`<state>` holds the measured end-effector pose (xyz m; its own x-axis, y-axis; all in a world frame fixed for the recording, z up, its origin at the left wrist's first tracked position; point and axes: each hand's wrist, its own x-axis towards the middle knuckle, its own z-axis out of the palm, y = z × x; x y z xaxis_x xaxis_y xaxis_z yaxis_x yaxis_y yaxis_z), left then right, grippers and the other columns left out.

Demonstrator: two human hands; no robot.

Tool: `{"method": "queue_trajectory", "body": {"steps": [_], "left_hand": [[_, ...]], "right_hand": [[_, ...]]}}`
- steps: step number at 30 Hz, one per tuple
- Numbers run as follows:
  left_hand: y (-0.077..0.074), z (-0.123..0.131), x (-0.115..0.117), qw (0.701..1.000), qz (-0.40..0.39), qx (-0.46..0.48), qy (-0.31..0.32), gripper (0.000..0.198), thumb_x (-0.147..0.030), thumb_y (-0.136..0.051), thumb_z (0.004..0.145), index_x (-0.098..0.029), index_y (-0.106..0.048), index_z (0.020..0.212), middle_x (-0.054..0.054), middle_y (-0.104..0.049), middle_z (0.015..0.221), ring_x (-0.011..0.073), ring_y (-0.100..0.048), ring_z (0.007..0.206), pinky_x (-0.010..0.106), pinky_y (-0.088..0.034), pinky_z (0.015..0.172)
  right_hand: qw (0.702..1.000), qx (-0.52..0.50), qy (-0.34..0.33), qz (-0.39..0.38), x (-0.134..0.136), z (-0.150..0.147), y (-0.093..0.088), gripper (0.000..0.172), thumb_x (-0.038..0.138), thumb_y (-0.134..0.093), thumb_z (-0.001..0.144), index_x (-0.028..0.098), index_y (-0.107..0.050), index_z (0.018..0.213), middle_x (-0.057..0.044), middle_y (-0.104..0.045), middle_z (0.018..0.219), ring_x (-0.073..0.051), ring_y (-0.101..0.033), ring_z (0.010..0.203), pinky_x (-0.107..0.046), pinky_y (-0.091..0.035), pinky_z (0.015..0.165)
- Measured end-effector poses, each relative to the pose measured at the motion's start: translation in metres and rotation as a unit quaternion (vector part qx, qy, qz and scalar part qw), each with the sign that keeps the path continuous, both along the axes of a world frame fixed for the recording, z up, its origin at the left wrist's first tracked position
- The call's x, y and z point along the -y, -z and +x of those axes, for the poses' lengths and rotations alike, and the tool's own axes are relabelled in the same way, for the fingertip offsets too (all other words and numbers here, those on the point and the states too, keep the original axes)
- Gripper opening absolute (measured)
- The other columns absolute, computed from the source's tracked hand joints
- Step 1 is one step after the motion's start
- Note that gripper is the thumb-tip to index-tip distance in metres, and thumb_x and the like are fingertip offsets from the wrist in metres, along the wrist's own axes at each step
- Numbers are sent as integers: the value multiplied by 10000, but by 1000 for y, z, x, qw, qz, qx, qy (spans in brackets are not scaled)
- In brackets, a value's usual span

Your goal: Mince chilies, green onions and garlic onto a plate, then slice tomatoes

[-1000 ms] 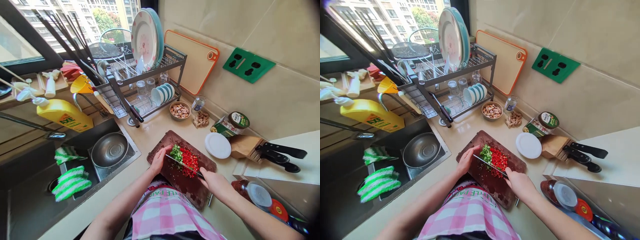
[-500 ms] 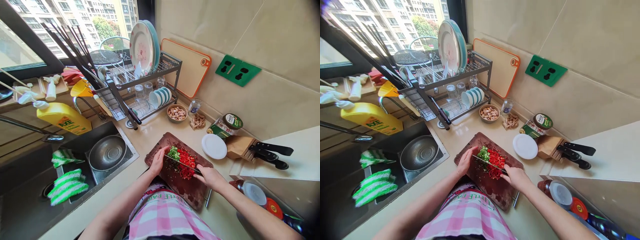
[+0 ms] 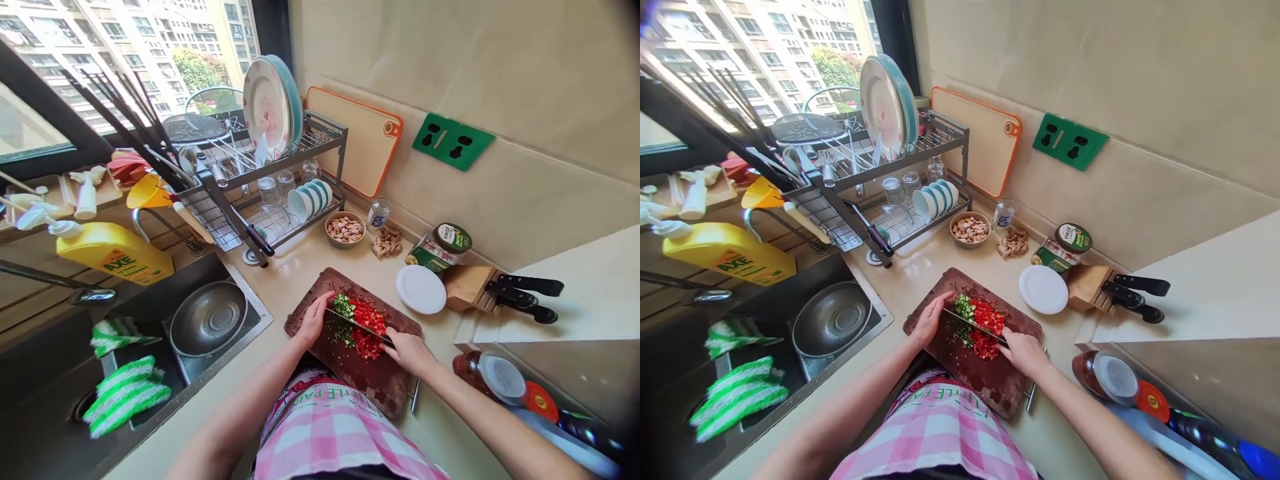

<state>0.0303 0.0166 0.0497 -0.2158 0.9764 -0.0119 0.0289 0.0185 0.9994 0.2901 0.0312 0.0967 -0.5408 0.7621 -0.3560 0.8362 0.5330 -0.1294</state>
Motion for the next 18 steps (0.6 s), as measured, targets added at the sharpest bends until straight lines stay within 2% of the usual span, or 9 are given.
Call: {"method": "queue_trajectory", "body": {"steps": [2,5,8,11,14,18], "left_hand": [[-8,-3,0,1000,1,8,27,411,-448,-392,871,-206,-585,1141,50,-568,1237,197,-463,1194,372,-277,1076],[-20,-6,-4,997,10,60,46,427,-444,-372,882,-209,-539,1197,50,-520,1294,189,-440,1220,348,-300,1067],[-26,-8,-5,995,-14,99,17,428,-465,-448,845,-196,-562,1158,73,-553,1255,210,-480,1185,352,-353,1029],[-24,-15,1,990,-49,132,7,439,-478,-545,783,-181,-584,1103,92,-624,1137,228,-564,1075,373,-416,965],[-18,-23,13,985,-81,152,0,442,-477,-592,745,-173,-592,1065,87,-656,1042,228,-616,967,381,-463,901],[-13,-33,22,982,-97,160,7,415,-462,-611,731,-181,-598,1035,76,-656,1023,223,-631,925,371,-480,870]], "right_hand": [[999,-38,26,7,15,6,-10,201,400,-411,879,226,-504,917,-44,-688,825,-199,-656,763,-239,-395,594],[990,-73,121,11,45,24,-15,212,405,-362,891,239,-487,931,-28,-683,806,-193,-657,736,-232,-387,567],[965,-106,240,-3,79,43,-7,257,436,-307,897,244,-478,902,-12,-667,709,-192,-651,658,-236,-392,532],[930,-144,337,6,106,51,10,330,482,-268,889,238,-480,820,-18,-650,638,-193,-628,580,-251,-410,511],[902,-145,405,39,121,41,26,391,495,-229,885,234,-515,824,-41,-659,634,-203,-623,557,-266,-416,478],[868,-131,477,42,120,9,33,408,450,-196,895,230,-529,811,-59,-663,638,-213,-645,607,-268,-432,490]]}}
